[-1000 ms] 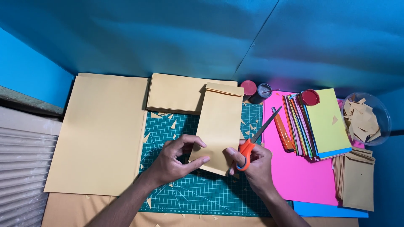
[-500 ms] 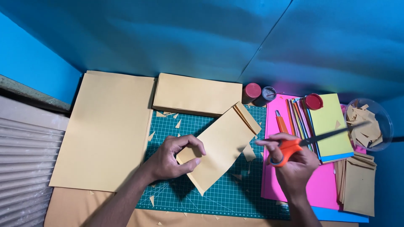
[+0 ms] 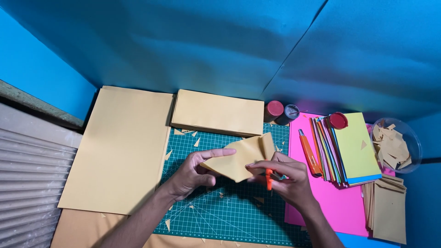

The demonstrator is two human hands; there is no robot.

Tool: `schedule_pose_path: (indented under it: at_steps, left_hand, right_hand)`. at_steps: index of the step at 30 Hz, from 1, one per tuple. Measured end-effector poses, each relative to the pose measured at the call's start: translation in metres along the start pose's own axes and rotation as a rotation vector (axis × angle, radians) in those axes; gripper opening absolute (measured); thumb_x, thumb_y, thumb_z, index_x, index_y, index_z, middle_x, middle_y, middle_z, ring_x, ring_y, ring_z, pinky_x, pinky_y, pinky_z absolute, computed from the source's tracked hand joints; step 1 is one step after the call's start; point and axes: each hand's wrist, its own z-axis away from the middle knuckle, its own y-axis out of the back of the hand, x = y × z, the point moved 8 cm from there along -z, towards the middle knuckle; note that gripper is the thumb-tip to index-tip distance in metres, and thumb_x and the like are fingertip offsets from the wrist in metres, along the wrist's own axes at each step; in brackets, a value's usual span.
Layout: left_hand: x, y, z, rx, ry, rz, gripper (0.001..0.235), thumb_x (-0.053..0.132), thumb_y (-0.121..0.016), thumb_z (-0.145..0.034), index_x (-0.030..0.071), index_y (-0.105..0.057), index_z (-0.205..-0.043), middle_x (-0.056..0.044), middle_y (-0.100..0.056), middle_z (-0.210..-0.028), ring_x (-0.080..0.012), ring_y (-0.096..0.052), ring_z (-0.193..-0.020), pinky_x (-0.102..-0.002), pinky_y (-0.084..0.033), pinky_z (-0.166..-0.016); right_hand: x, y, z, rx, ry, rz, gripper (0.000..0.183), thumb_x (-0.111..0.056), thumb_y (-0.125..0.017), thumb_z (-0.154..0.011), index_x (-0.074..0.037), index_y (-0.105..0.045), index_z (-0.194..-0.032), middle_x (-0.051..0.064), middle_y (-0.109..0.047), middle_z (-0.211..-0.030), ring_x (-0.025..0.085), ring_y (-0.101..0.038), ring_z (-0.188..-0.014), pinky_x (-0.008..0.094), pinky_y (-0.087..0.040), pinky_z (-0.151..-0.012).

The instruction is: Folding and cutting brown paper strips using scissors and a utility knife on a cutting mat.

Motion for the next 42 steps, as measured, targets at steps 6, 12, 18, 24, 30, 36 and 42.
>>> schedule_pose_path:
  at_steps: [6, 12, 18, 24, 30, 36, 42]
  left_hand:
    - [0.02, 0.028, 0.008, 0.283, -0.4, -0.531, 0.029, 0.036, -0.076, -0.092, 0.009, -0.073, -0.105, 0.003, -0.047, -0.084, -0.0095, -0.044, -0.073, -0.019, -0.041, -0.056]
    - [0.045, -0.001, 0.013, 0.254, -0.448, -0.64, 0.029, 0.033, -0.07, -0.094, 0.006, -0.07, -0.102, -0.006, -0.059, -0.103, -0.0141, -0.058, -0.089, -0.022, -0.05, -0.062]
    - [0.029, 0.022, 0.006, 0.524, -0.187, -0.528, 0.028, 0.036, -0.071, -0.091, 0.008, -0.076, -0.095, -0.004, -0.076, -0.092, -0.0158, -0.072, -0.086, -0.027, -0.055, -0.065]
    - [0.017, 0.026, 0.002, 0.581, -0.006, -0.639, 0.034, 0.04, -0.082, -0.077, 0.012, -0.082, -0.097, -0.005, -0.084, -0.101, -0.0183, -0.081, -0.089, -0.028, -0.065, -0.06]
    - [0.03, 0.021, 0.001, 0.566, -0.21, -0.779, 0.022, 0.031, -0.082, -0.083, 0.013, -0.083, -0.096, -0.004, -0.085, -0.095, -0.016, -0.082, -0.094, -0.03, -0.065, -0.085]
    - [0.028, 0.019, 0.0, 0.553, -0.238, -0.755, 0.023, 0.03, -0.083, -0.082, 0.013, -0.083, -0.096, -0.004, -0.085, -0.097, -0.016, -0.082, -0.095, -0.03, -0.064, -0.086]
    - [0.029, 0.021, 0.0, 0.53, -0.243, -0.725, 0.022, 0.029, -0.083, -0.082, 0.013, -0.083, -0.097, -0.004, -0.085, -0.098, -0.0171, -0.082, -0.097, -0.032, -0.065, -0.089]
  right_hand:
    - [0.001, 0.003, 0.01, 0.045, -0.085, 0.005, 0.031, -0.018, -0.092, -0.073, -0.015, -0.08, -0.101, -0.004, -0.081, -0.089, 0.012, -0.064, -0.08, 0.032, -0.049, -0.079]
    - [-0.002, 0.004, 0.003, 0.037, -0.618, -0.427, 0.021, -0.014, -0.089, -0.073, -0.002, -0.075, -0.062, 0.014, -0.083, -0.086, 0.019, -0.074, -0.063, 0.032, -0.066, -0.055]
    - [0.04, -0.047, 0.025, -0.022, -0.652, -0.566, 0.015, -0.012, -0.086, -0.079, -0.004, -0.076, -0.072, 0.011, -0.08, -0.085, 0.016, -0.066, -0.061, 0.029, -0.055, -0.054]
    - [0.05, -0.076, 0.039, -0.112, -0.69, -0.623, 0.014, -0.01, -0.085, -0.082, 0.002, -0.082, -0.088, 0.007, -0.079, -0.074, 0.012, -0.067, -0.063, 0.025, -0.055, -0.059]
    - [0.05, -0.076, 0.042, -0.167, -0.85, -0.719, 0.027, -0.008, -0.087, -0.081, 0.0, -0.069, -0.1, 0.011, -0.074, -0.064, 0.021, -0.071, -0.05, 0.031, -0.062, -0.054]
    - [0.045, -0.078, 0.043, -0.325, -0.587, -0.747, 0.04, -0.038, -0.078, -0.088, -0.002, -0.06, -0.091, 0.012, -0.07, -0.063, 0.019, -0.067, -0.043, 0.025, -0.055, -0.034]
    - [0.045, -0.081, 0.044, -0.358, -0.595, -0.695, 0.037, -0.033, -0.081, -0.086, -0.003, -0.06, -0.085, 0.012, -0.069, -0.061, 0.021, -0.069, -0.043, 0.026, -0.055, -0.031]
